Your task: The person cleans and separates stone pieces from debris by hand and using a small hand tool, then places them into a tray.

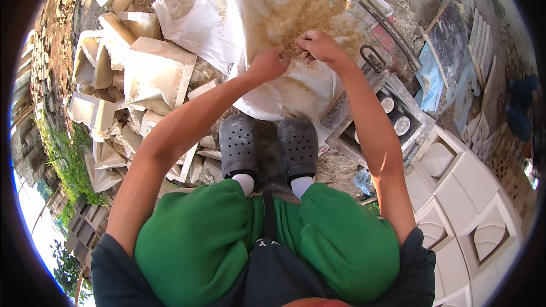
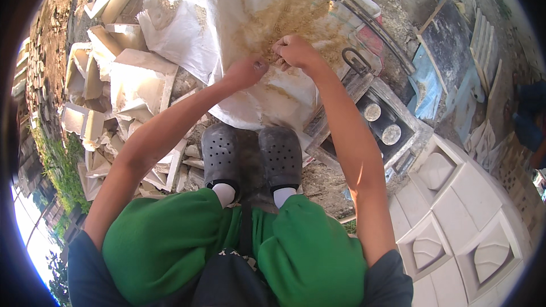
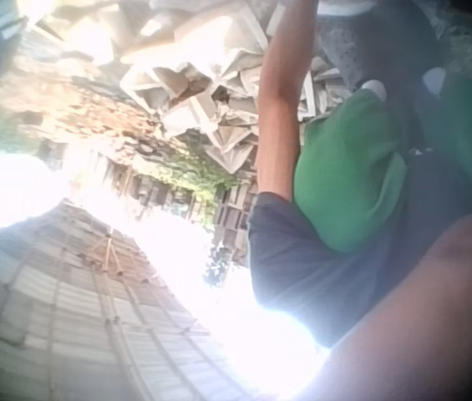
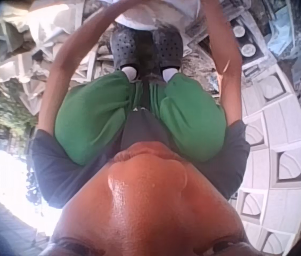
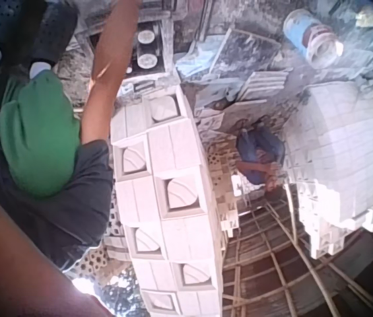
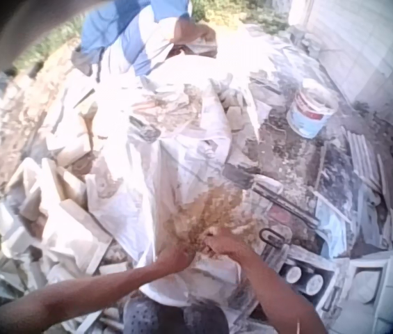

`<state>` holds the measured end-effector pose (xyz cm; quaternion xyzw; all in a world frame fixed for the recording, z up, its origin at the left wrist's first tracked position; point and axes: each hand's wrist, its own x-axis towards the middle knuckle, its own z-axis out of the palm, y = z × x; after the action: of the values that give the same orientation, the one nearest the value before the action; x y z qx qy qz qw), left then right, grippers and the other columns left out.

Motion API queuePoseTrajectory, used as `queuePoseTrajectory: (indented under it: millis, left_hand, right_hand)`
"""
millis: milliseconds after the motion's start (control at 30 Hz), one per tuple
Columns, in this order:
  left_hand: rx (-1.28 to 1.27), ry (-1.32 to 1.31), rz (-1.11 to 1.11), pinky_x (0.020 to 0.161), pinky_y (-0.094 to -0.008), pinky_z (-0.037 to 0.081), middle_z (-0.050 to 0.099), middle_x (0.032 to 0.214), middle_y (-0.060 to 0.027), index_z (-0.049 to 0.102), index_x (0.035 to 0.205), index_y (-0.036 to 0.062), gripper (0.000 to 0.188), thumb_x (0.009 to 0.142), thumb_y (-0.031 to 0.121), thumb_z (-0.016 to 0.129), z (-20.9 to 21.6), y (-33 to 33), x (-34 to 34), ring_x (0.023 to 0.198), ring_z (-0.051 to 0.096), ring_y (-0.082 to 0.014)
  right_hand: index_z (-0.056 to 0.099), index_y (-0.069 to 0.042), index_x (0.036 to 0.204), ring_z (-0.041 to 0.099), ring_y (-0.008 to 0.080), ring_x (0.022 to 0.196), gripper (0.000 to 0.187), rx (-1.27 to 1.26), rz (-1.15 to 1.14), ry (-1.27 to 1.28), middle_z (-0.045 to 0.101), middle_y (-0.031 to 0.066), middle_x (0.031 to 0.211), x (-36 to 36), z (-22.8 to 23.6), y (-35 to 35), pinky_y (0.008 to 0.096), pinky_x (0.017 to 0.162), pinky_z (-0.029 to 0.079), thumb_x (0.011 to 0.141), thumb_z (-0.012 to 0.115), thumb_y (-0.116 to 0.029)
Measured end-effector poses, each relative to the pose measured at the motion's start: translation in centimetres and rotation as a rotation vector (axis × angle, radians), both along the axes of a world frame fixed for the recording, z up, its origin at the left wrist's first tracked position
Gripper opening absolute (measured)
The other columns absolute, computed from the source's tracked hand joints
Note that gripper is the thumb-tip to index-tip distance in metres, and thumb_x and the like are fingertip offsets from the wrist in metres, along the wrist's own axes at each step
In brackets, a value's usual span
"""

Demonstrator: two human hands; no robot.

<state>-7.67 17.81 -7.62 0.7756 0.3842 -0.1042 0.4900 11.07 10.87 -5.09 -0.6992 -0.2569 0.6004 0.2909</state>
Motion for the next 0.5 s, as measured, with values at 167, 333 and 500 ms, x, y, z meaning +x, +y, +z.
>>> queuePoseTrajectory:
  millis: [167, 333, 500]
  left_hand:
    - [-0.413, -0.097, 0.363, 0.068, -0.0307, 0.053, 0.068, 0.084, -0.0103, 0.065, 0.093, -0.0015, 0.022, 0.090, 0.020, 0.062, 0.8, 1.3, 0.0, 0.076, 0.066, -0.0183]
    - [-0.572, -0.163, 0.445, 0.069, -0.0253, 0.055, 0.070, 0.093, -0.0079, 0.068, 0.104, -0.0022, 0.024, 0.095, 0.016, 0.056, 2.5, 1.4, 1.7, 0.077, 0.066, -0.0141]
    - [-0.721, -0.074, 0.371, 0.082, -0.0282, 0.054, 0.068, 0.108, -0.0058, 0.065, 0.117, 0.0028, 0.031, 0.099, 0.025, 0.052, 2.9, 1.7, 1.6, 0.094, 0.065, -0.0144]
  right_hand:
    - [0.057, 0.000, 0.122, 0.066, 0.0244, 0.096, 0.035, 0.501, -0.732, 0.791, 0.065, 0.0149, 0.115, 2.8, 5.5, -0.4, 0.0317, 0.080, 0.058, 0.099, 0.052, -0.027]
    - [0.062, -0.006, 0.124, 0.064, 0.0194, 0.094, 0.039, 0.238, 0.050, -0.071, 0.066, 0.0116, 0.117, -0.2, 2.0, -2.1, 0.0298, 0.075, 0.054, 0.090, 0.065, -0.025]
    - [0.068, -0.004, 0.108, 0.066, 0.0203, 0.084, 0.029, 0.356, 0.073, -0.385, 0.070, 0.0107, 0.094, -4.4, 0.5, -2.1, 0.0336, 0.072, 0.052, 0.084, 0.069, -0.019]
